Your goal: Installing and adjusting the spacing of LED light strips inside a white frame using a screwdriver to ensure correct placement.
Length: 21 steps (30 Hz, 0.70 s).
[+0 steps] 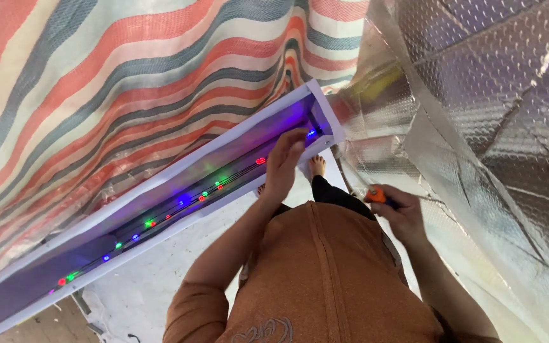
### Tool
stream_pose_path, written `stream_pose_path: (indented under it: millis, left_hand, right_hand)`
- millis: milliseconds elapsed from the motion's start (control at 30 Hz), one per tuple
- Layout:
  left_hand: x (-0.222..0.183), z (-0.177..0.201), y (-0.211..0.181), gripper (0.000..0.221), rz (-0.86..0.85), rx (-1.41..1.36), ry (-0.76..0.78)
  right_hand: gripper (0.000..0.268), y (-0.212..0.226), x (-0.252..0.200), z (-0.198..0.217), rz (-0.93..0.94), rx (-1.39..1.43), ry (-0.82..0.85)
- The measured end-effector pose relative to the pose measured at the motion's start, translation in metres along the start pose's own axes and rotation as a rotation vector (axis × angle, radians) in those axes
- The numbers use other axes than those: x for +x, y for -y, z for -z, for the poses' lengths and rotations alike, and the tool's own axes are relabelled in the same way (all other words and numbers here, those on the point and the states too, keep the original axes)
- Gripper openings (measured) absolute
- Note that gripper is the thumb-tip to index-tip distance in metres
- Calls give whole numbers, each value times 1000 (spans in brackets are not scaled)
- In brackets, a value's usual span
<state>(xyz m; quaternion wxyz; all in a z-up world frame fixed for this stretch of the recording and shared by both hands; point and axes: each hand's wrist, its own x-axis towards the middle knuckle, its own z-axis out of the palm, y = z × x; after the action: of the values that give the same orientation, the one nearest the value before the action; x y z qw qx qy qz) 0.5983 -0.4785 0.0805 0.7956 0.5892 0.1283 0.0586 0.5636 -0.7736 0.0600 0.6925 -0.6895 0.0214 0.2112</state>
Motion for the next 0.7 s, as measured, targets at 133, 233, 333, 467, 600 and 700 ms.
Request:
stream_pose_path:
  millis: [133, 233, 333, 467, 600, 700]
  left_hand:
    - [27, 11, 95, 36, 145, 628, 66]
    - [45, -17, 91, 44, 173, 822, 96]
    - [62, -27, 113, 49, 325, 914, 75]
    - [70, -15, 164, 34, 438, 1060, 107]
    - [65, -13, 159, 31, 432, 1049, 124]
    - [61, -15, 151, 27, 388, 1028, 96]
  right_hand:
    - [35, -5, -18, 21, -6, -51, -148]
    - [35, -10, -31, 30, -9, -40, -234]
    - [34, -17, -41, 33, -49, -72, -296]
    - [35, -9, -47, 21, -136, -256, -349]
    - [37, -12, -42, 12, -110, -398, -370]
    - [36, -11, -34, 6, -51, -637, -362]
